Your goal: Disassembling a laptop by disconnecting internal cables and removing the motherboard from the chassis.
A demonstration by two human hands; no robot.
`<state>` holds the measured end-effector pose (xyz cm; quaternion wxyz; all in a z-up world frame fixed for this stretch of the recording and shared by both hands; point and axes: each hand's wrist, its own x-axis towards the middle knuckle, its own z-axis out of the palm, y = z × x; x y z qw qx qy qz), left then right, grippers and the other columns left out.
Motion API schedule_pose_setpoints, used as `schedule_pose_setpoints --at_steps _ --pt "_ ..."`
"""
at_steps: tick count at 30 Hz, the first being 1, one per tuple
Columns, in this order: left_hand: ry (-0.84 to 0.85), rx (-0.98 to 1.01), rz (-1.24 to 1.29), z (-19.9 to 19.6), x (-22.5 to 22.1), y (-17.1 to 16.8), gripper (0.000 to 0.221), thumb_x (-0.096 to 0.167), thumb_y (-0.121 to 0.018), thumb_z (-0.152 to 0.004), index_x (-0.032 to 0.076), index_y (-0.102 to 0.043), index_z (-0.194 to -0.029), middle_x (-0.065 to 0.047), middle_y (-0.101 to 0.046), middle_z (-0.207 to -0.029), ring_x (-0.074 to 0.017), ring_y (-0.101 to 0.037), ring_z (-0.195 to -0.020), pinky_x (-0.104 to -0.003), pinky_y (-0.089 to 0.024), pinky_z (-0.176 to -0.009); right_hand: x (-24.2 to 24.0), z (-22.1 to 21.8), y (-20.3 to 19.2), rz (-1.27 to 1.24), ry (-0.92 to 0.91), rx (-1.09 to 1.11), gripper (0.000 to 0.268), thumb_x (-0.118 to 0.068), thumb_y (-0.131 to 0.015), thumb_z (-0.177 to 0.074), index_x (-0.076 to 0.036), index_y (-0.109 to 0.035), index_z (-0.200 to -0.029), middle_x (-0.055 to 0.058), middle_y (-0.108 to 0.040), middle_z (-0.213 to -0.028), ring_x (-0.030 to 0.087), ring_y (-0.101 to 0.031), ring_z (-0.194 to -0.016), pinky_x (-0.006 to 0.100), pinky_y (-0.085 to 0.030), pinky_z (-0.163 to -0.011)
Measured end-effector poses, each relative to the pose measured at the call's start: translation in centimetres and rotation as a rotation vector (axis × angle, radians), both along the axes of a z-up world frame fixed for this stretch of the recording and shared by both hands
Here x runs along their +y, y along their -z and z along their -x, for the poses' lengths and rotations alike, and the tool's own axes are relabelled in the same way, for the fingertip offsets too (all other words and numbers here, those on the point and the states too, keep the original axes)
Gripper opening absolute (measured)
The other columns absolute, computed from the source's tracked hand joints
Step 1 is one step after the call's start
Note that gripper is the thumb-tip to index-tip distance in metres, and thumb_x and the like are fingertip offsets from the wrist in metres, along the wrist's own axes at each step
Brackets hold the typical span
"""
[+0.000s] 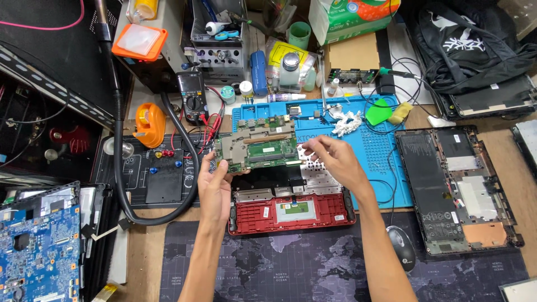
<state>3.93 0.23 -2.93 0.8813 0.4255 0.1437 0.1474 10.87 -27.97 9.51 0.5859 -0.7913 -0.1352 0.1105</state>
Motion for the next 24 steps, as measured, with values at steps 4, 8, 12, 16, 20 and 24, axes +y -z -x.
schedule_pose_setpoints --at_steps 4,8,12,16,20,24 --pt "0.036 0.008 0.031 1.0 -2.2 -3.5 0.038 0.004 -0.058 -0.096 0.008 -0.047 -0.132 -0.029 -0.069 -0.112 -0.0343 -0.075 -0.085 -0.051 -0.063 -0.085 0.4 -0.8 4.1 -0.137 -0.036 0.133 0.032 -0.027 -0.056 -0.106 -0.001 -0.072 -0.112 0.009 -0.071 -0.087 0.015 -0.063 -0.079 0.029 -0.056 -0.075" --pt "0.118 0.004 0.018 1.3 -2.7 -4.0 0.043 0.002 -0.059 -0.095 0.012 -0.041 -0.132 -0.029 -0.070 -0.111 -0.0335 -0.075 -0.084 -0.046 -0.061 -0.087 0.6 -0.7 4.7 -0.220 0.009 0.112 0.016 -0.020 -0.061 -0.104 -0.007 -0.068 -0.098 -0.003 -0.058 -0.074 0.005 -0.051 -0.070 0.021 -0.045 -0.066" --pt "0.175 0.035 0.104 1.7 -3.5 -5.7 0.034 0.008 -0.064 -0.094 0.009 -0.049 -0.124 -0.025 -0.072 -0.106 -0.0324 -0.076 -0.084 -0.042 -0.060 -0.088 0.5 -0.7 4.8 -0.260 0.036 0.138 0.013 -0.020 -0.064 -0.103 -0.011 -0.067 -0.094 -0.006 -0.055 -0.073 0.002 -0.046 -0.068 0.017 -0.039 -0.064" --pt "0.152 0.087 0.079 1.2 -2.7 -3.2 0.023 0.018 -0.061 -0.100 0.002 -0.060 -0.117 -0.022 -0.074 -0.102 -0.0305 -0.077 -0.088 -0.040 -0.060 -0.087 0.7 -0.5 4.2 -0.258 0.055 0.159 0.013 -0.022 -0.066 -0.101 -0.011 -0.067 -0.093 -0.007 -0.056 -0.074 0.002 -0.046 -0.070 0.016 -0.039 -0.066" --pt "0.157 0.153 -0.016 1.5 -3.0 -4.6 0.032 0.024 -0.060 -0.102 -0.004 -0.068 -0.116 -0.020 -0.074 -0.110 -0.0227 -0.074 -0.095 -0.037 -0.056 -0.095 1.0 -0.2 4.2 -0.252 0.045 0.132 0.015 -0.018 -0.065 -0.102 -0.008 -0.069 -0.092 -0.003 -0.057 -0.077 0.006 -0.046 -0.076 0.021 -0.040 -0.072" --pt "0.144 0.228 -0.147 2.1 -2.8 -6.0 0.026 0.026 -0.066 -0.100 0.001 -0.072 -0.094 -0.009 -0.073 -0.083 -0.0123 -0.071 -0.079 -0.026 -0.056 -0.081 1.2 0.2 4.1 -0.240 0.046 0.142 0.016 -0.020 -0.063 -0.104 -0.009 -0.072 -0.098 -0.001 -0.063 -0.083 0.006 -0.051 -0.078 0.021 -0.046 -0.075"
